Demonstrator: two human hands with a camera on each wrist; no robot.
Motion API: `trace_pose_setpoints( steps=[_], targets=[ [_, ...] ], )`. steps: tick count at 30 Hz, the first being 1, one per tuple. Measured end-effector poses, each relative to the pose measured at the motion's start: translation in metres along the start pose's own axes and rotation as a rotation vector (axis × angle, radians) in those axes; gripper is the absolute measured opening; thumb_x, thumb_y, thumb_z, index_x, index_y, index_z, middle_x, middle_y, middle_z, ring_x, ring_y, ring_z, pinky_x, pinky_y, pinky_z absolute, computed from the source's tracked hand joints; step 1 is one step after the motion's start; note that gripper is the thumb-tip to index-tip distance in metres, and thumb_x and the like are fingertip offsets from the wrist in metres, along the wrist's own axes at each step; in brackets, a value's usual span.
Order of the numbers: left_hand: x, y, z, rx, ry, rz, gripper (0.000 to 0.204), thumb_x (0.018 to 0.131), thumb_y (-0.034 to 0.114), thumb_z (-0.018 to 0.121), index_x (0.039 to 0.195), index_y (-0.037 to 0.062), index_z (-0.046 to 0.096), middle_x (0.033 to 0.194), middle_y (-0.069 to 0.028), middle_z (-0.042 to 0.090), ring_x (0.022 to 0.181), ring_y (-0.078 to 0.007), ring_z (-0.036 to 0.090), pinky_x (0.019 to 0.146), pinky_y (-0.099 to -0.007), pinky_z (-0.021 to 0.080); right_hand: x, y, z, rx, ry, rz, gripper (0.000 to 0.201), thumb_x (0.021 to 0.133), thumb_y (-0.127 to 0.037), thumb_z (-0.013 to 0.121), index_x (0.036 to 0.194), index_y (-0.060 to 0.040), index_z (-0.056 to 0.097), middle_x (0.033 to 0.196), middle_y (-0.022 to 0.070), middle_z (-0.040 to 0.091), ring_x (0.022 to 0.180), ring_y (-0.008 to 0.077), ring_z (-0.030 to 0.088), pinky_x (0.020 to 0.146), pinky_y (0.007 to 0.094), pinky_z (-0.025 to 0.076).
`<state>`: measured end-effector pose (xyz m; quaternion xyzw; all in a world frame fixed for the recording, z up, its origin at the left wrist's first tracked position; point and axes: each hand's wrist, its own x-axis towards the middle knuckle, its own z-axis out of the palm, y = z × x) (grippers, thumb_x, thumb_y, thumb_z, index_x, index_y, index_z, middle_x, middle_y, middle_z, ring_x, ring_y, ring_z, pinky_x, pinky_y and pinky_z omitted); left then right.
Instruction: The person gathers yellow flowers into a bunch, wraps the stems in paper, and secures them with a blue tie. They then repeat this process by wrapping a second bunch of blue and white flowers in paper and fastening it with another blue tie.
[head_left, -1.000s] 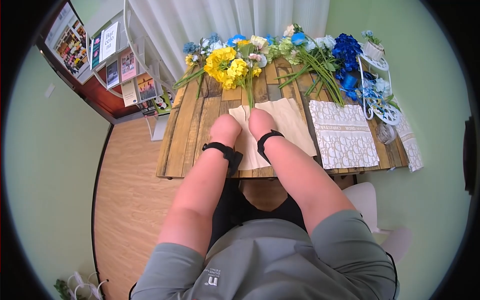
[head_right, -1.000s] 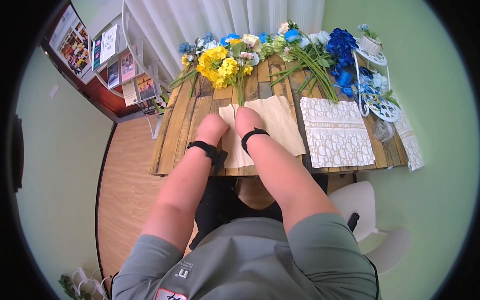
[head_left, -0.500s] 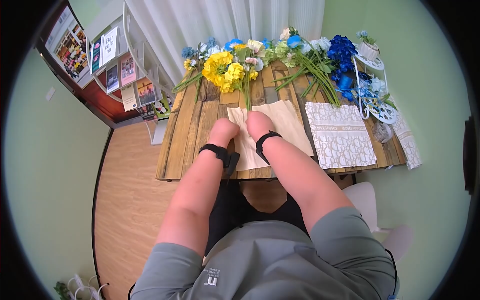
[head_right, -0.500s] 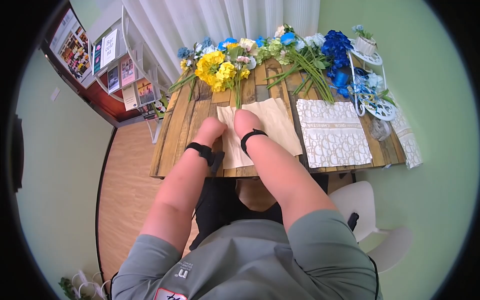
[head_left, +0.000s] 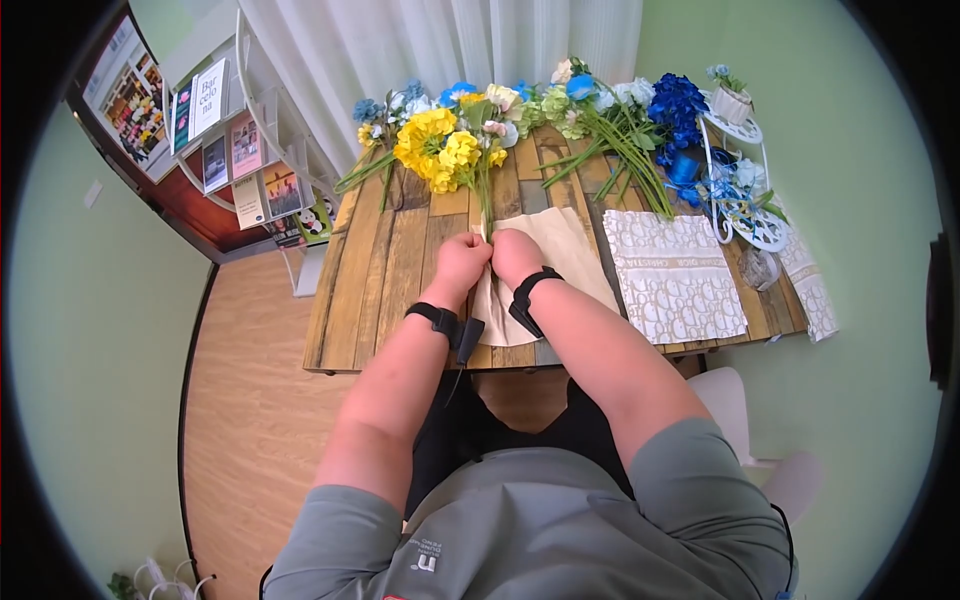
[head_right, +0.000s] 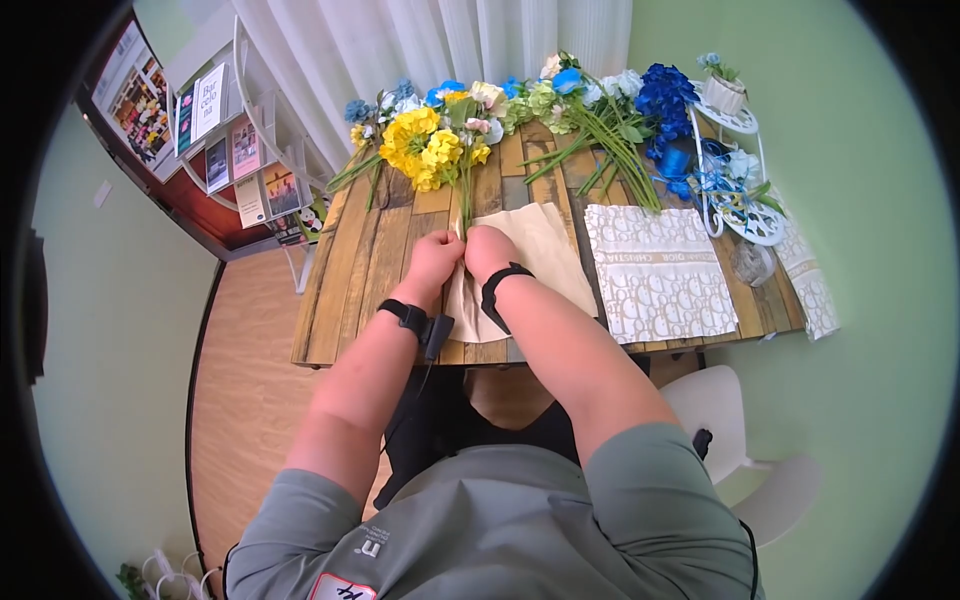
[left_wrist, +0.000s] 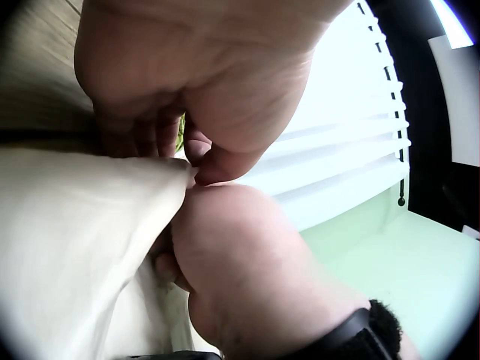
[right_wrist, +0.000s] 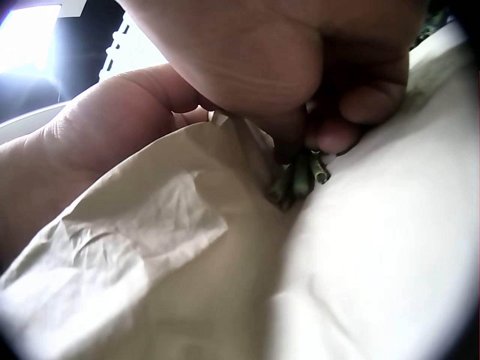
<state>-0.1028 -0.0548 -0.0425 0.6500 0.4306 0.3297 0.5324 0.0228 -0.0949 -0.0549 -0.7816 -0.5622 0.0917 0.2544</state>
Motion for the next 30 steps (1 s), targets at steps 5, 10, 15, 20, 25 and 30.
trace_pose_setpoints(
  steps=[5,10,15,20,25,30],
  targets=[
    [-0.004,-0.003,0.007,-0.042,0.019,0.088,0.014,0.086,0.01,0.069,0.075,0.0025,0.066,0.071,-0.0008,0.063,0.064,-0.0099,0.055,0.06,-0.0283,0.046,-0.001,0.006,-0.008,0.069,-0.011,-0.05,0.02,0.089,-0.014,0.056,0.094,-0.0047,0.073,0.098,0.0219,0.071,0.095,0.041,0.068,0.083,0.0482,0.054],
    [-0.006,-0.011,0.011,0.092,0.041,0.304,0.015,0.089,0.012,0.065,0.089,-0.0019,0.07,0.087,-0.0113,0.07,0.082,-0.023,0.065,0.077,-0.0339,0.051,0.008,0.019,-0.009,0.172,-0.08,-0.104,0.019,0.087,-0.015,0.06,0.092,-0.0033,0.073,0.094,0.0237,0.07,0.094,0.0405,0.068,0.082,0.0479,0.054],
    [-0.011,-0.016,0.011,0.246,0.011,0.442,0.023,0.089,0.014,0.061,0.102,-0.003,0.072,0.108,-0.0202,0.069,0.105,-0.037,0.064,0.095,-0.0398,0.051,0.017,0.033,-0.015,0.116,-0.153,-0.2,0.009,0.081,0.001,0.06,0.084,0.0026,0.069,0.075,0.0231,0.069,0.065,0.0347,0.068,0.061,0.0432,0.054],
    [-0.024,-0.006,0.019,0.418,0.028,0.47,0.026,0.091,0.011,0.059,0.109,-0.0031,0.072,0.12,-0.0213,0.066,0.112,-0.037,0.063,0.1,-0.0403,0.05,0.034,0.045,-0.008,0.434,-0.452,0.026,0.015,0.088,-0.006,0.059,0.085,0.0048,0.068,0.074,0.0205,0.07,0.057,0.0253,0.068,0.056,0.0371,0.054],
    [-0.034,0.0,0.033,0.513,0.06,0.471,0.027,0.089,0.011,0.06,0.11,-0.0031,0.07,0.123,-0.0224,0.064,0.112,-0.0386,0.062,0.099,-0.0418,0.05,0.03,0.044,-0.018,0.793,-0.484,0.18,0.021,0.093,-0.01,0.055,0.088,0.0074,0.066,0.071,0.0162,0.067,0.058,0.0251,0.067,0.054,0.0369,0.055],
    [-0.036,0.0,0.046,0.671,0.109,0.522,0.022,0.087,0.011,0.061,0.102,-0.003,0.07,0.12,-0.024,0.064,0.113,-0.0391,0.061,0.098,-0.043,0.051,0.007,0.012,-0.061,0.941,-0.434,0.312,0.018,0.094,-0.014,0.06,0.099,0.0015,0.068,0.076,0.0053,0.063,0.058,0.0153,0.061,0.051,0.0278,0.051]
  ],
)
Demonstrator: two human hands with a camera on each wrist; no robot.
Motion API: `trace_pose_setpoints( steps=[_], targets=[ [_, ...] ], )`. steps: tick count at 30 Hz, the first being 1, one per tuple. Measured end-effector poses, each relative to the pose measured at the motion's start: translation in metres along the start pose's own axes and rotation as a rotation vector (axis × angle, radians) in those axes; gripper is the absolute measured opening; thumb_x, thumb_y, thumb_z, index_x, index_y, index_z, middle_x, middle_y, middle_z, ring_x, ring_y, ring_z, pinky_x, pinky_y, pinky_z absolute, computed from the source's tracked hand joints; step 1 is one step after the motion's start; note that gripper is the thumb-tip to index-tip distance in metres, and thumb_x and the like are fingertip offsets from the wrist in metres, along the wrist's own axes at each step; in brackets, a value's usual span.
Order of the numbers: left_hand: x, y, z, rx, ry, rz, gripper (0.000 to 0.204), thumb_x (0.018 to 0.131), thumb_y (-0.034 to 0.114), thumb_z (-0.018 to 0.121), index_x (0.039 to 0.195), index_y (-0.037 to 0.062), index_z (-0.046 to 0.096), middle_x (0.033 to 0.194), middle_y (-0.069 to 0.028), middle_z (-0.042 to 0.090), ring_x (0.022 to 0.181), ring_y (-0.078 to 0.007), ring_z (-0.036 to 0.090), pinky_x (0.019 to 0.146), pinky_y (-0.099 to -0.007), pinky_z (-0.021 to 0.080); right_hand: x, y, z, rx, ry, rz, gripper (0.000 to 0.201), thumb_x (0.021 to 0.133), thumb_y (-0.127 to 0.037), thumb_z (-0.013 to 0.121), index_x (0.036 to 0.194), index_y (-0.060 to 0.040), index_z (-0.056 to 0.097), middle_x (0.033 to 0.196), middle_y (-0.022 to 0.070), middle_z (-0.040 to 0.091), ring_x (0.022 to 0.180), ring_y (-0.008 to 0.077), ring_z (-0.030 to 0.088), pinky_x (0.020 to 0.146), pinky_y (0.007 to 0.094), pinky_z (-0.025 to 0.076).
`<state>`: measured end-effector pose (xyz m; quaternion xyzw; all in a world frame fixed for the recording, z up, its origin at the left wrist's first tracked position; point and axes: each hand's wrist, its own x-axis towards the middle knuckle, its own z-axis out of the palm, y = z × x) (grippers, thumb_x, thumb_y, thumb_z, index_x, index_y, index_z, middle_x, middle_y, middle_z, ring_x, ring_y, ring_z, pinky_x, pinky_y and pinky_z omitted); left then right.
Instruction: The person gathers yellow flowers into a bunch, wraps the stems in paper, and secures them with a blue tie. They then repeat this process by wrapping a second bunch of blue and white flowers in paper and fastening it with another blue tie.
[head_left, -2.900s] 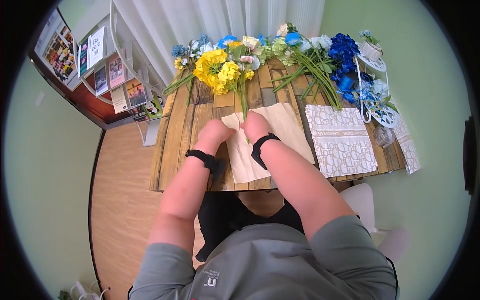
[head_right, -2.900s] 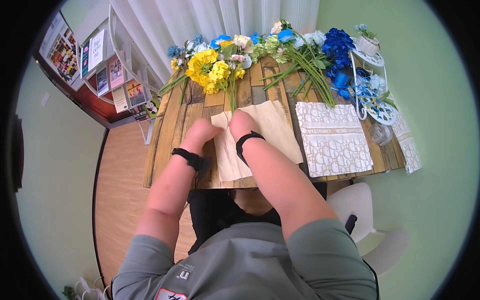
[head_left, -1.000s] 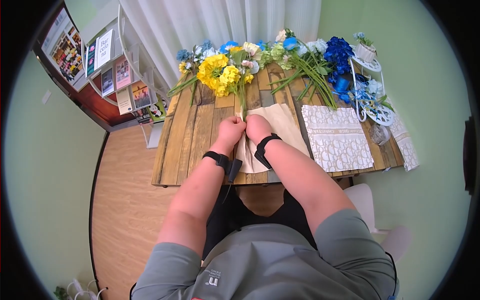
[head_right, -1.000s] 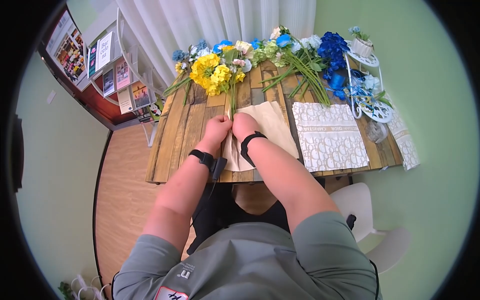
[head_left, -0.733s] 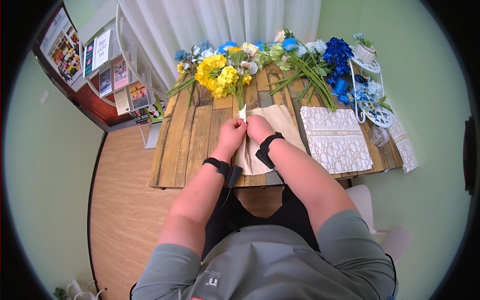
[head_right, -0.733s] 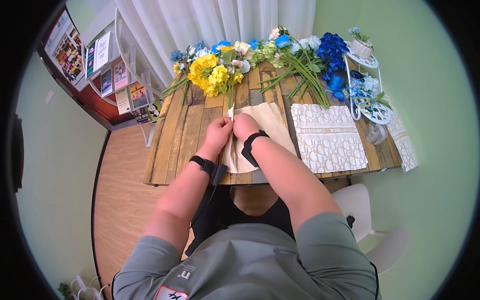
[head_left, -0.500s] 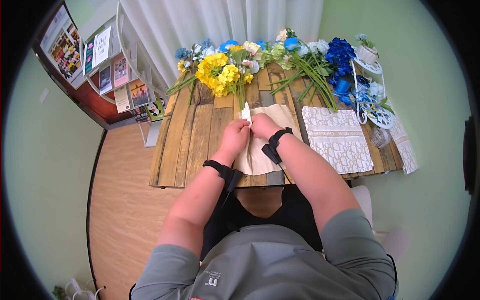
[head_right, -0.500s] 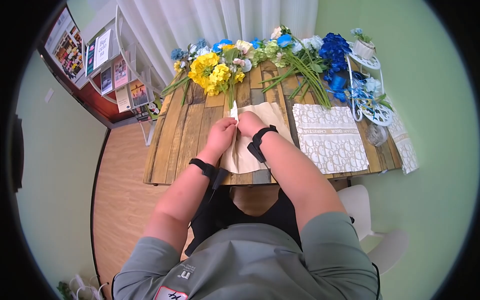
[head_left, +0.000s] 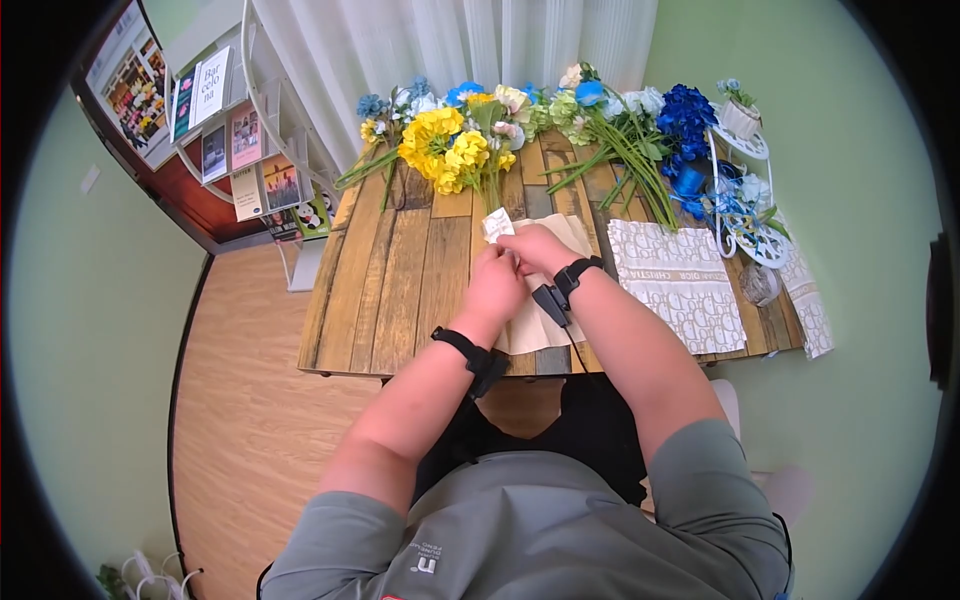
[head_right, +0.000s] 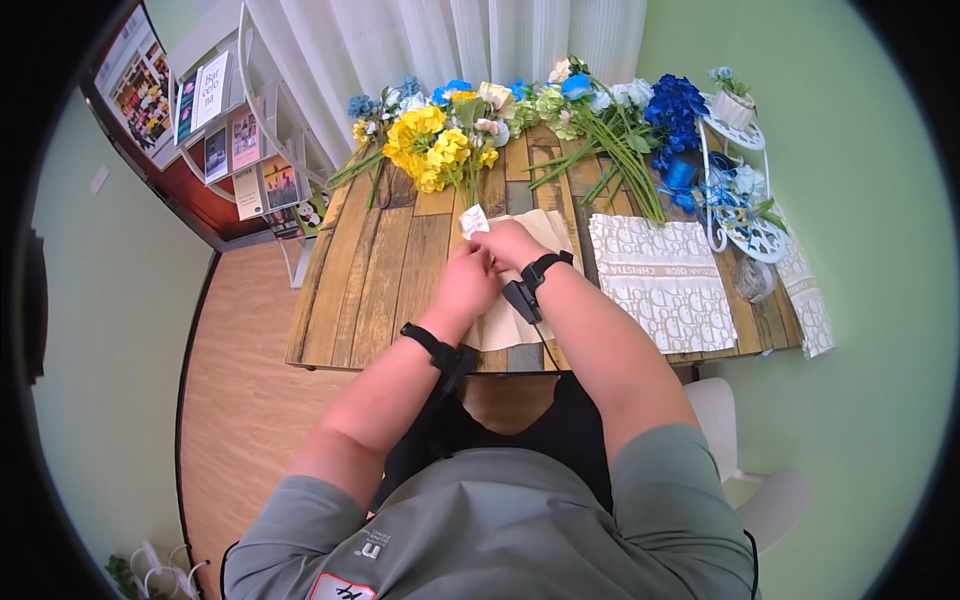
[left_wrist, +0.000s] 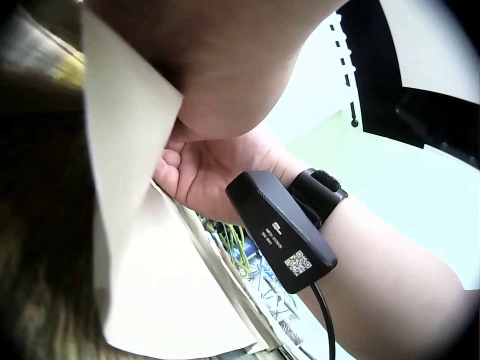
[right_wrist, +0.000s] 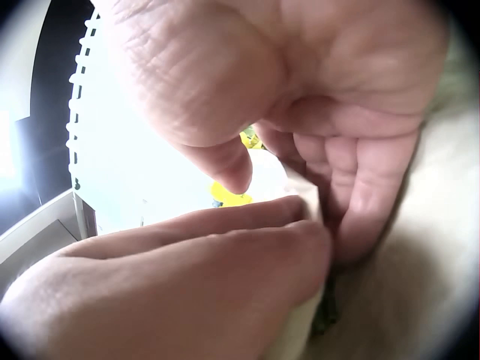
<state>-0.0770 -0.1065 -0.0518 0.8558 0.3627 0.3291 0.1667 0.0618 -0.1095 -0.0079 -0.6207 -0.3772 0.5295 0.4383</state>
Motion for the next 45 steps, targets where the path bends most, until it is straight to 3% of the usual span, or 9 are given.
trace_pose_setpoints(
  steps=[3,12,17,24,27,34,37,40,45],
  targets=[
    [0.001,0.006,-0.002,-0.037,-0.062,-0.073,0.02,0.086,0.012,0.062,0.098,-0.0024,0.07,0.119,-0.0248,0.064,0.115,-0.0396,0.06,0.098,-0.0439,0.05,0.027,0.02,-0.004,-0.079,0.015,-0.094,0.019,0.092,-0.009,0.059,0.095,0.008,0.066,0.077,0.0141,0.067,0.057,0.0226,0.066,0.049,0.0347,0.054],
    [-0.007,0.014,-0.008,-0.004,0.027,-0.039,0.02,0.083,0.014,0.065,0.093,-0.0017,0.072,0.113,-0.0246,0.065,0.117,-0.0409,0.057,0.102,-0.0452,0.046,0.039,0.024,-0.017,-0.273,0.073,-0.056,0.015,0.088,-0.006,0.061,0.094,0.0052,0.068,0.078,0.0131,0.069,0.056,0.0218,0.065,0.048,0.0333,0.053],
    [-0.011,0.032,-0.044,-0.087,-0.285,-0.332,0.032,0.083,0.016,0.069,0.11,-0.0009,0.072,0.117,-0.0256,0.066,0.111,-0.0409,0.063,0.096,-0.0429,0.051,0.041,0.013,-0.016,-0.341,0.057,0.023,0.016,0.088,-0.01,0.064,0.094,0.0044,0.068,0.077,0.0125,0.069,0.057,0.0201,0.066,0.05,0.0319,0.055],
    [-0.032,0.047,-0.055,-0.16,-0.325,-0.378,0.043,0.082,0.015,0.07,0.123,0.0037,0.067,0.114,-0.0244,0.069,0.108,-0.0381,0.067,0.092,-0.0436,0.053,0.043,0.008,-0.018,-0.526,0.034,0.054,0.018,0.087,-0.012,0.067,0.091,0.0057,0.066,0.076,0.0135,0.068,0.058,0.0206,0.067,0.052,0.0337,0.058],
    [-0.043,0.058,-0.048,-0.129,-0.294,-0.276,0.034,0.084,0.013,0.062,0.116,0.0002,0.066,0.106,-0.0257,0.069,0.099,-0.0422,0.067,0.087,-0.0477,0.054,0.083,0.041,-0.03,-0.639,0.004,-0.127,0.024,0.087,-0.017,0.068,0.088,0.0068,0.066,0.075,0.0153,0.068,0.056,0.0223,0.066,0.051,0.0362,0.057],
    [-0.069,0.076,-0.029,0.236,-0.233,0.169,0.009,0.077,0.008,0.059,0.08,0.0027,0.066,0.084,-0.0131,0.066,0.091,-0.0327,0.064,0.087,-0.043,0.051,0.053,0.007,-0.026,-0.83,-0.011,-0.07,0.034,0.084,-0.028,0.071,0.085,0.0057,0.066,0.065,0.0155,0.066,0.054,0.0267,0.066,0.051,0.0388,0.053],
    [-0.07,0.072,-0.024,0.247,-0.159,0.295,0.01,0.082,0.007,0.057,0.086,0.0015,0.065,0.093,-0.016,0.065,0.1,-0.0345,0.061,0.093,-0.0455,0.049,0.05,0.007,-0.022,-0.821,0.005,-0.071,0.033,0.082,-0.026,0.071,0.084,0.0066,0.069,0.063,0.0171,0.066,0.055,0.0278,0.067,0.053,0.038,0.054],
    [-0.072,0.069,-0.019,0.032,-0.275,0.152,0.015,0.083,0.01,0.062,0.091,-0.0014,0.065,0.105,-0.0211,0.062,0.107,-0.0377,0.058,0.1,-0.048,0.046,0.064,0.016,-0.017,-0.906,0.053,-0.142,0.03,0.08,-0.023,0.071,0.084,0.0075,0.071,0.064,0.0197,0.067,0.056,0.0291,0.068,0.055,0.0393,0.055],
    [-0.077,0.066,-0.023,0.052,-0.16,0.272,0.036,0.081,0.019,0.069,0.108,-0.0051,0.062,0.121,-0.0286,0.055,0.116,-0.043,0.054,0.105,-0.0488,0.043,0.07,0.029,-0.006,-1.108,0.296,-0.278,0.024,0.079,-0.018,0.071,0.085,0.0051,0.073,0.083,0.0231,0.072,0.084,0.0336,0.073,0.073,0.0439,0.057]
  ],
)
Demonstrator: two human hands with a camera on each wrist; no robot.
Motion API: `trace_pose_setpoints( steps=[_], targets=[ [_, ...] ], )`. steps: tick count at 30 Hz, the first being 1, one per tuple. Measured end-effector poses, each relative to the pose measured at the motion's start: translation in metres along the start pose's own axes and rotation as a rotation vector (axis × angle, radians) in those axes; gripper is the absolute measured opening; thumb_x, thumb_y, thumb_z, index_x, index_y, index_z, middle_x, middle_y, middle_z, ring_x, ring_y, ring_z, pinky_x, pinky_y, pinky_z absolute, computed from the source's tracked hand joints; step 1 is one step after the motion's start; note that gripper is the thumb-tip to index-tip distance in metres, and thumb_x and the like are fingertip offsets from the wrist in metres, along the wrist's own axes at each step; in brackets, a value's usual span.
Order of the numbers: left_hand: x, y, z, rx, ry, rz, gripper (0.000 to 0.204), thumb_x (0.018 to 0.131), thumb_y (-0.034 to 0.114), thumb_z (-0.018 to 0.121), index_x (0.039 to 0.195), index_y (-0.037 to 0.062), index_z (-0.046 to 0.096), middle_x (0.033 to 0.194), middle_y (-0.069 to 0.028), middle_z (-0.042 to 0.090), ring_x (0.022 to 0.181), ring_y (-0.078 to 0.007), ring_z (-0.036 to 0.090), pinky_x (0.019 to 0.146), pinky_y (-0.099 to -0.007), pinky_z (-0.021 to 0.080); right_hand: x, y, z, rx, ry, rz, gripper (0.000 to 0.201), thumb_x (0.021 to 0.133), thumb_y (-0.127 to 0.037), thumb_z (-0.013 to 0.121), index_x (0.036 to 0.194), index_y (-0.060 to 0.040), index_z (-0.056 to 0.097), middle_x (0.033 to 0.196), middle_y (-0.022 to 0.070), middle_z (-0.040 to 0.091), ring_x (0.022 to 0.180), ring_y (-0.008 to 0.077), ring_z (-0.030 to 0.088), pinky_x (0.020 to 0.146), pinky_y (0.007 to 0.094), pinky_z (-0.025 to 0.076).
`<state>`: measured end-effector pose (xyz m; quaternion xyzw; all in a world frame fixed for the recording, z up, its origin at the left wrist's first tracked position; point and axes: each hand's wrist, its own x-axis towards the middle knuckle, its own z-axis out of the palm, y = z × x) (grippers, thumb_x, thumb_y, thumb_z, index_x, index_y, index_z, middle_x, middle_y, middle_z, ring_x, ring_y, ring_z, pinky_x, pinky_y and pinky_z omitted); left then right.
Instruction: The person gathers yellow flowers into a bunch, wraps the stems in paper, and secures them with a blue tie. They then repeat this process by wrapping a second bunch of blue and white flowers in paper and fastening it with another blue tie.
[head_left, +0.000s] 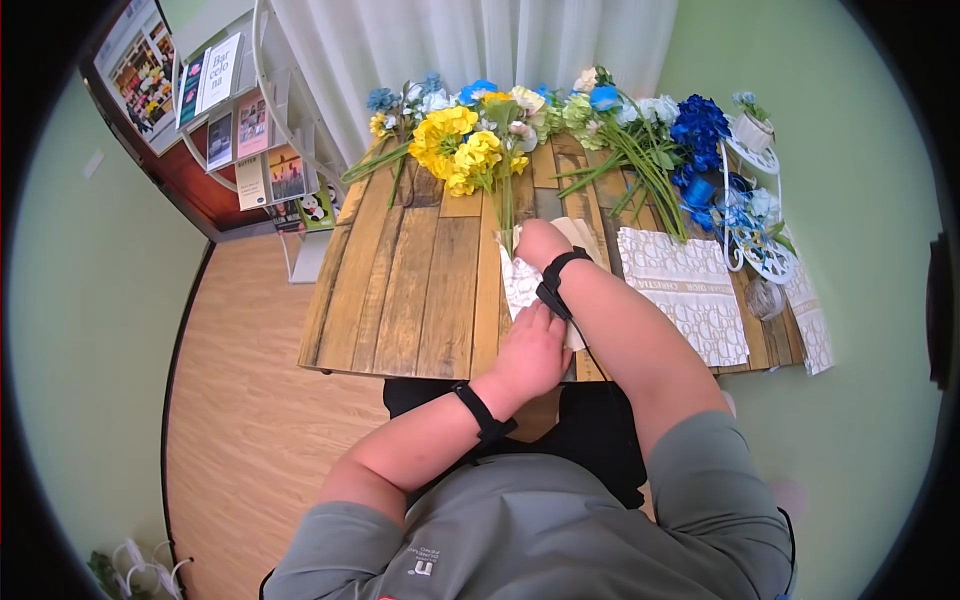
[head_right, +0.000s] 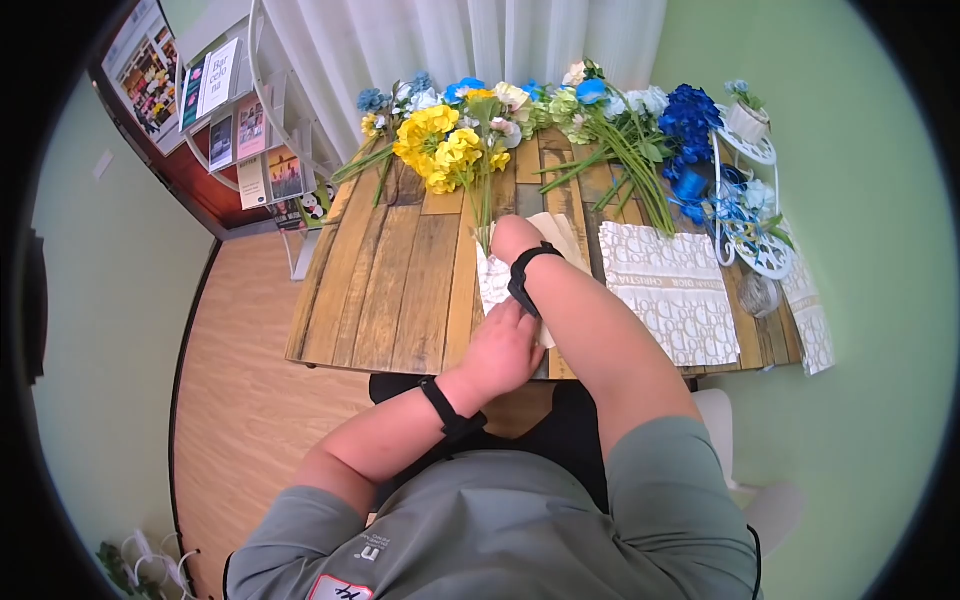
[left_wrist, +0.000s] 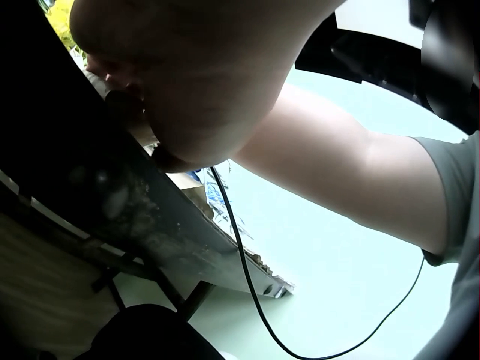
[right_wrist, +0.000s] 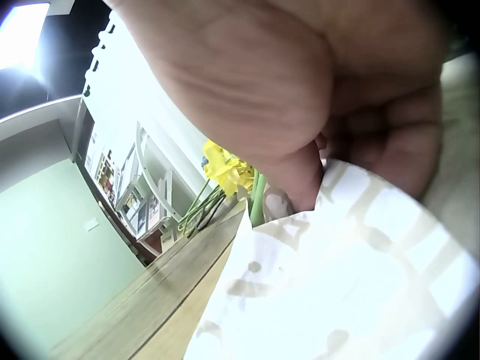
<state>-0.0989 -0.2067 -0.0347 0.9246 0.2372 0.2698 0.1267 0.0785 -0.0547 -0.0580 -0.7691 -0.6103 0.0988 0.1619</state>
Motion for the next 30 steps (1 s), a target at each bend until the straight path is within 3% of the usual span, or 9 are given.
trace_pose_setpoints(
  steps=[3,7,9,13,15,23,26,28,30],
  targets=[
    [-0.002,-0.002,-0.001,-0.009,-0.014,0.028,0.046,0.081,0.022,0.072,0.115,-0.0054,0.06,0.125,-0.0305,0.053,0.118,-0.0447,0.052,0.106,-0.0491,0.042,-0.02,-0.019,-0.018,0.043,0.122,0.161,0.022,0.079,-0.017,0.071,0.086,0.0037,0.073,0.091,0.0258,0.072,0.093,0.0378,0.071,0.08,0.0458,0.056],
    [-0.003,-0.004,0.0,0.005,-0.006,0.041,0.054,0.081,0.024,0.072,0.123,-0.0053,0.057,0.127,-0.0301,0.052,0.119,-0.045,0.051,0.108,-0.0492,0.04,-0.029,-0.03,-0.029,-0.018,0.105,0.151,0.02,0.086,-0.014,0.062,0.092,0.0006,0.076,0.097,0.025,0.072,0.099,0.0388,0.07,0.085,0.0454,0.056],
    [-0.003,-0.005,0.0,-0.006,-0.014,0.04,0.056,0.081,0.025,0.072,0.125,-0.0055,0.056,0.128,-0.03,0.052,0.12,-0.045,0.05,0.108,-0.0492,0.039,-0.028,-0.03,-0.026,-0.036,-0.043,0.075,0.025,0.09,-0.018,0.06,0.089,0.001,0.076,0.096,0.0244,0.072,0.098,0.0382,0.07,0.084,0.0441,0.056],
    [-0.005,-0.006,0.0,-0.053,-0.036,0.035,0.059,0.083,0.027,0.072,0.129,-0.0051,0.055,0.134,-0.0291,0.05,0.124,-0.0452,0.048,0.11,-0.0491,0.038,-0.033,-0.032,-0.03,-0.196,-0.084,-0.148,0.029,0.09,-0.022,0.059,0.088,0.0006,0.077,0.097,0.0249,0.072,0.096,0.0389,0.07,0.084,0.0449,0.056],
    [-0.007,-0.006,-0.001,-0.053,-0.069,0.029,0.059,0.083,0.027,0.071,0.13,-0.0049,0.055,0.135,-0.0287,0.05,0.125,-0.0452,0.047,0.11,-0.0492,0.038,-0.038,-0.043,-0.041,-0.015,-0.12,-0.008,0.031,0.09,-0.025,0.059,0.088,0.0003,0.077,0.097,0.0252,0.072,0.094,0.0394,0.07,0.085,0.0458,0.055],
    [-0.01,-0.003,-0.002,-0.06,-0.005,0.134,0.055,0.085,0.029,0.07,0.129,-0.0013,0.058,0.139,-0.026,0.049,0.128,-0.0462,0.045,0.112,-0.0506,0.036,-0.044,-0.071,-0.024,-0.12,-0.13,0.082,0.025,0.088,-0.021,0.061,0.092,-0.0018,0.077,0.097,0.0223,0.073,0.094,0.0374,0.07,0.083,0.0445,0.056],
    [-0.015,0.009,-0.016,-0.249,-0.1,0.2,0.053,0.085,0.027,0.07,0.13,0.0002,0.058,0.139,-0.0229,0.052,0.13,-0.0453,0.045,0.113,-0.0501,0.036,-0.044,-0.08,-0.016,-0.2,-0.136,0.121,0.02,0.086,-0.012,0.061,0.095,-0.0052,0.078,0.101,0.0189,0.074,0.096,0.0342,0.071,0.082,0.0419,0.058],
    [-0.025,0.017,-0.035,-0.392,-0.305,0.275,0.051,0.084,0.022,0.072,0.128,0.0012,0.059,0.134,-0.0213,0.056,0.129,-0.044,0.047,0.111,-0.049,0.038,-0.039,-0.078,-0.007,-0.179,-0.124,0.165,0.023,0.093,-0.015,0.057,0.101,-0.0045,0.076,0.105,0.0174,0.074,0.098,0.0325,0.072,0.081,0.0414,0.058],
    [-0.037,0.022,-0.051,-0.467,-0.257,0.354,0.047,0.083,0.02,0.073,0.125,0.002,0.061,0.132,-0.0214,0.058,0.126,-0.0435,0.05,0.109,-0.0485,0.041,-0.037,-0.079,-0.005,-0.171,-0.115,0.175,0.023,0.094,-0.015,0.056,0.101,-0.0044,0.076,0.105,0.0179,0.074,0.099,0.0327,0.072,0.082,0.0412,0.058]
  ],
)
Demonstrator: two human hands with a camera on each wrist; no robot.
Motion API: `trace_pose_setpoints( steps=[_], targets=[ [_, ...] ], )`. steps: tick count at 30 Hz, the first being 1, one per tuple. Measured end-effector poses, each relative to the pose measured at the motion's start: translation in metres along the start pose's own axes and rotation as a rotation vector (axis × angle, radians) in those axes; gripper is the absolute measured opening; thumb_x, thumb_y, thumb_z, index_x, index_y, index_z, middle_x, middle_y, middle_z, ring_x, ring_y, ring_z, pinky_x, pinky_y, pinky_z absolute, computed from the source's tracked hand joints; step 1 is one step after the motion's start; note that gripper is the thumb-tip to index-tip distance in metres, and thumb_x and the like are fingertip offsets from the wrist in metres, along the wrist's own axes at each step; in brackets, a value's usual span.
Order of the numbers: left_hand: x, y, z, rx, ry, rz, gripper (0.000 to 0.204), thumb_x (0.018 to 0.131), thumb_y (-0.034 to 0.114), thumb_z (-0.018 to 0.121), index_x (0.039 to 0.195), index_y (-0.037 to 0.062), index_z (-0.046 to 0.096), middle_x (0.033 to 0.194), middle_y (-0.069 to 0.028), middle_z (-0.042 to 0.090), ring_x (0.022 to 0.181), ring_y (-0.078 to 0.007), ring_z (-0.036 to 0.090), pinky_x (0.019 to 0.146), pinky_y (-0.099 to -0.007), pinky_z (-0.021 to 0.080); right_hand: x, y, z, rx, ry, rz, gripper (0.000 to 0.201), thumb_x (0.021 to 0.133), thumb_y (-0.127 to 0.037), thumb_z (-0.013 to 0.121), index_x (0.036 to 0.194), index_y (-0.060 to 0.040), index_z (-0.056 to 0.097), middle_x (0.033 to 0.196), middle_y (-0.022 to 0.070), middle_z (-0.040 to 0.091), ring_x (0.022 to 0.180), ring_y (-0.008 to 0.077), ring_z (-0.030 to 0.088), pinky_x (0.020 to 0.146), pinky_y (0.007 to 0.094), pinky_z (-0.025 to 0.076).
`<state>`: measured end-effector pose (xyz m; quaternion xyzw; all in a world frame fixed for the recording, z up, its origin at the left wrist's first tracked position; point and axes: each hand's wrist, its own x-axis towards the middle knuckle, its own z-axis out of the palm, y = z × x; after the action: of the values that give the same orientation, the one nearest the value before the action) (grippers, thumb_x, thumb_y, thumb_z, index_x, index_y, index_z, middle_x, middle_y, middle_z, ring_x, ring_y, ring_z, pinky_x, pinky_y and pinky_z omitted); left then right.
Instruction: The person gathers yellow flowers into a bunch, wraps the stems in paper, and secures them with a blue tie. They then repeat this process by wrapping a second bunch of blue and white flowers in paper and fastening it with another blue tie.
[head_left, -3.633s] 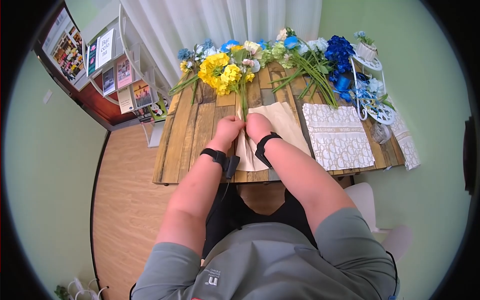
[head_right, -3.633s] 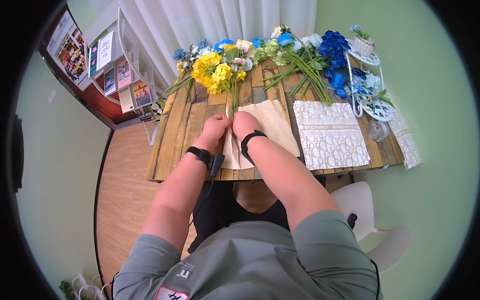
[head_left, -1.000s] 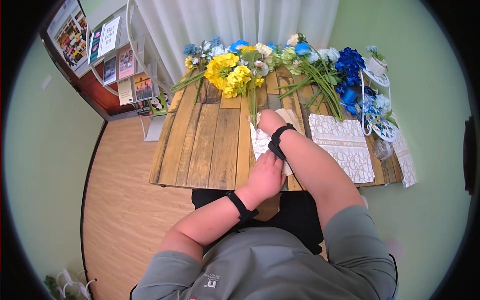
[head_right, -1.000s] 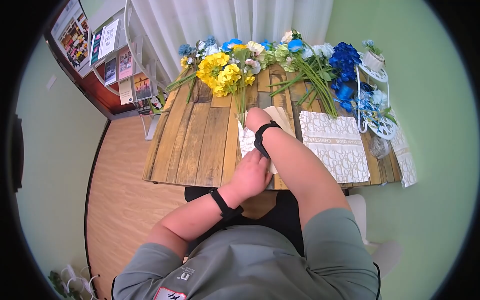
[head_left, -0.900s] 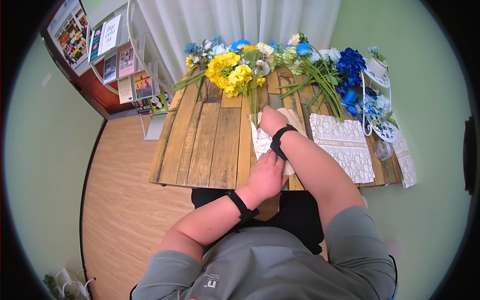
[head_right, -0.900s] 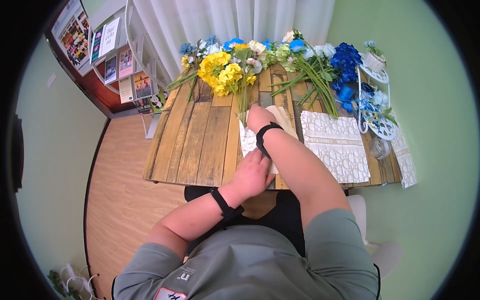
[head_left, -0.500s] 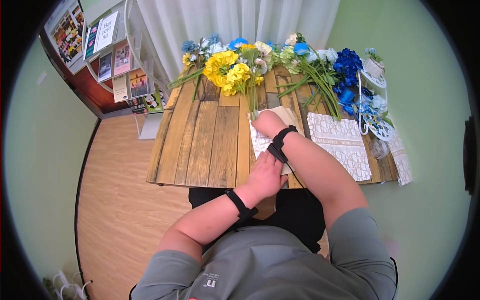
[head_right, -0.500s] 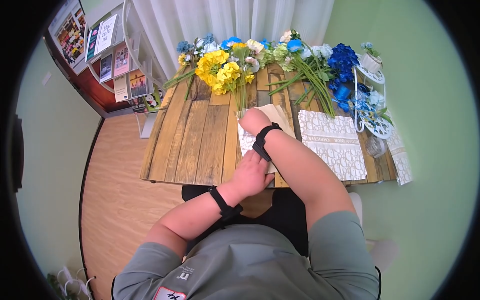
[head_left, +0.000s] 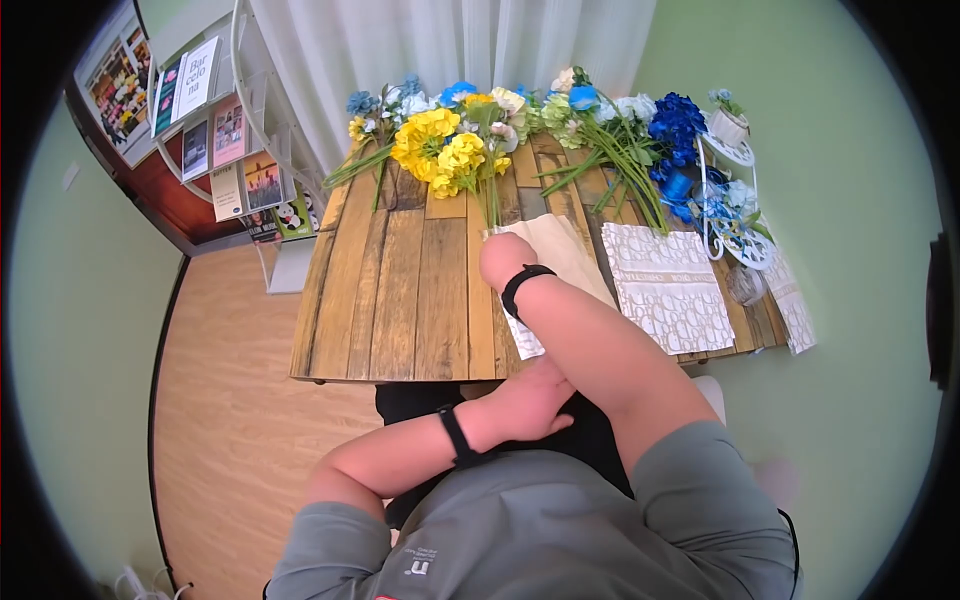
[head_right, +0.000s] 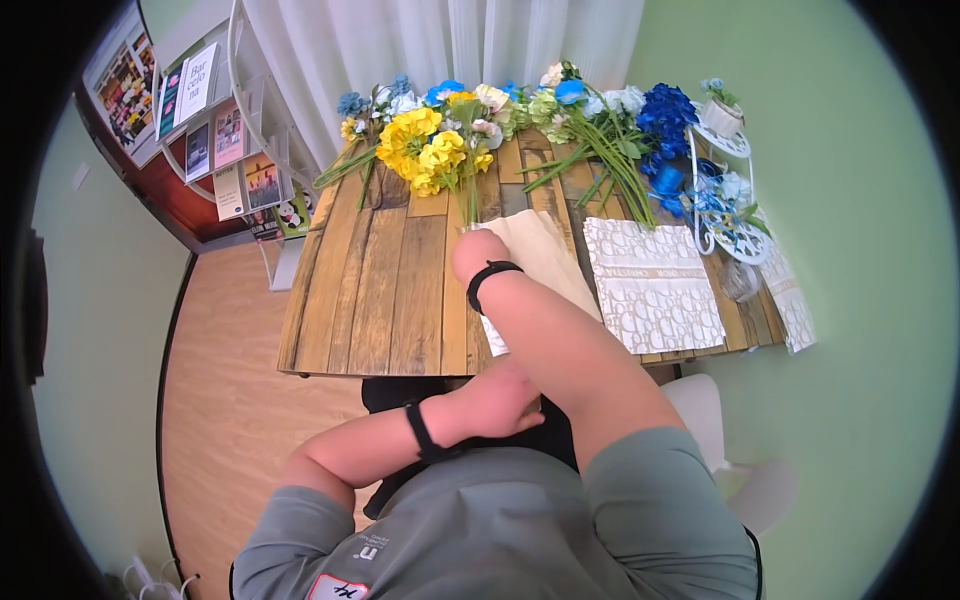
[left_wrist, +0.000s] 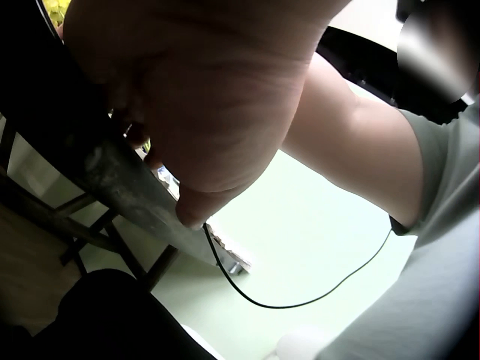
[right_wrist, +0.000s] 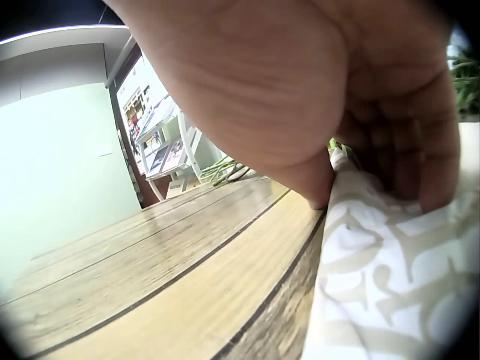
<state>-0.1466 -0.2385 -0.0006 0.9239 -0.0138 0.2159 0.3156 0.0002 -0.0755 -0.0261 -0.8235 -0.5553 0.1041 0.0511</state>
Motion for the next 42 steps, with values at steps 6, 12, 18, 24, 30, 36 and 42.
trace_pose_setpoints(
  steps=[6,12,18,24,30,36,42],
  targets=[
    [-0.034,-0.034,-0.065,-0.286,-0.212,-0.153,0.012,0.087,0.01,0.068,0.097,0.0038,0.072,0.1,-0.0141,0.07,0.094,-0.0328,0.068,0.083,-0.0415,0.055,-0.016,0.001,-0.006,-0.03,0.038,-0.047,0.025,0.095,-0.014,0.054,0.102,-0.0039,0.076,0.108,0.0211,0.071,0.102,0.0336,0.07,0.084,0.0411,0.058],
    [0.013,-0.121,-0.133,0.253,0.154,-0.214,0.025,0.082,0.005,0.068,0.106,0.0055,0.07,0.101,-0.0148,0.07,0.1,-0.0332,0.067,0.088,-0.0407,0.053,-0.019,0.008,0.007,0.161,0.123,-0.04,0.023,0.095,-0.013,0.054,0.101,-0.0018,0.074,0.11,0.0215,0.071,0.101,0.0337,0.07,0.085,0.0414,0.057],
    [0.055,-0.2,-0.127,0.444,-0.01,0.042,0.054,0.079,0.007,0.071,0.131,0.0119,0.062,0.125,-0.0125,0.066,0.13,-0.0344,0.053,0.116,-0.0499,0.037,-0.017,0.017,0.021,0.054,0.296,-0.216,0.02,0.089,-0.008,0.055,0.1,-0.0022,0.071,0.106,0.0207,0.07,0.098,0.0343,0.067,0.085,0.043,0.055],
    [0.068,-0.228,-0.135,0.45,-0.219,0.037,0.047,0.081,0.01,0.07,0.128,0.0131,0.063,0.124,-0.0084,0.068,0.132,-0.0314,0.052,0.119,-0.0549,0.029,-0.023,0.021,0.023,0.014,0.32,-0.154,0.018,0.086,-0.005,0.057,0.098,0.0003,0.07,0.097,0.0177,0.069,0.093,0.0329,0.066,0.083,0.0402,0.055],
    [0.074,-0.25,-0.129,0.405,-0.231,0.075,0.029,0.082,0.008,0.068,0.111,0.0123,0.07,0.112,-0.0052,0.072,0.123,-0.0293,0.06,0.118,-0.0535,0.033,-0.03,0.025,0.019,0.064,0.284,-0.169,0.019,0.083,-0.004,0.06,0.098,0.0015,0.068,0.091,0.0186,0.069,0.092,0.0317,0.064,0.081,0.0406,0.054],
    [0.086,-0.246,-0.135,0.453,-0.266,0.175,0.019,0.077,0.008,0.071,0.095,0.0127,0.074,0.102,-0.0041,0.073,0.107,-0.0288,0.065,0.108,-0.0479,0.043,-0.06,0.018,0.003,0.121,0.298,-0.107,0.018,0.088,-0.006,0.056,0.102,0.0016,0.065,0.097,0.0186,0.067,0.093,0.0314,0.067,0.08,0.0396,0.055],
    [0.097,-0.26,-0.131,0.37,-0.256,0.29,0.015,0.071,0.007,0.075,0.086,0.0101,0.075,0.091,-0.007,0.07,0.091,-0.0285,0.065,0.082,-0.0401,0.052,-0.087,0.017,0.003,0.123,0.336,-0.086,0.019,0.087,-0.006,0.057,0.103,0.0026,0.061,0.096,0.0193,0.064,0.089,0.0334,0.066,0.078,0.0416,0.055]
  ],
)
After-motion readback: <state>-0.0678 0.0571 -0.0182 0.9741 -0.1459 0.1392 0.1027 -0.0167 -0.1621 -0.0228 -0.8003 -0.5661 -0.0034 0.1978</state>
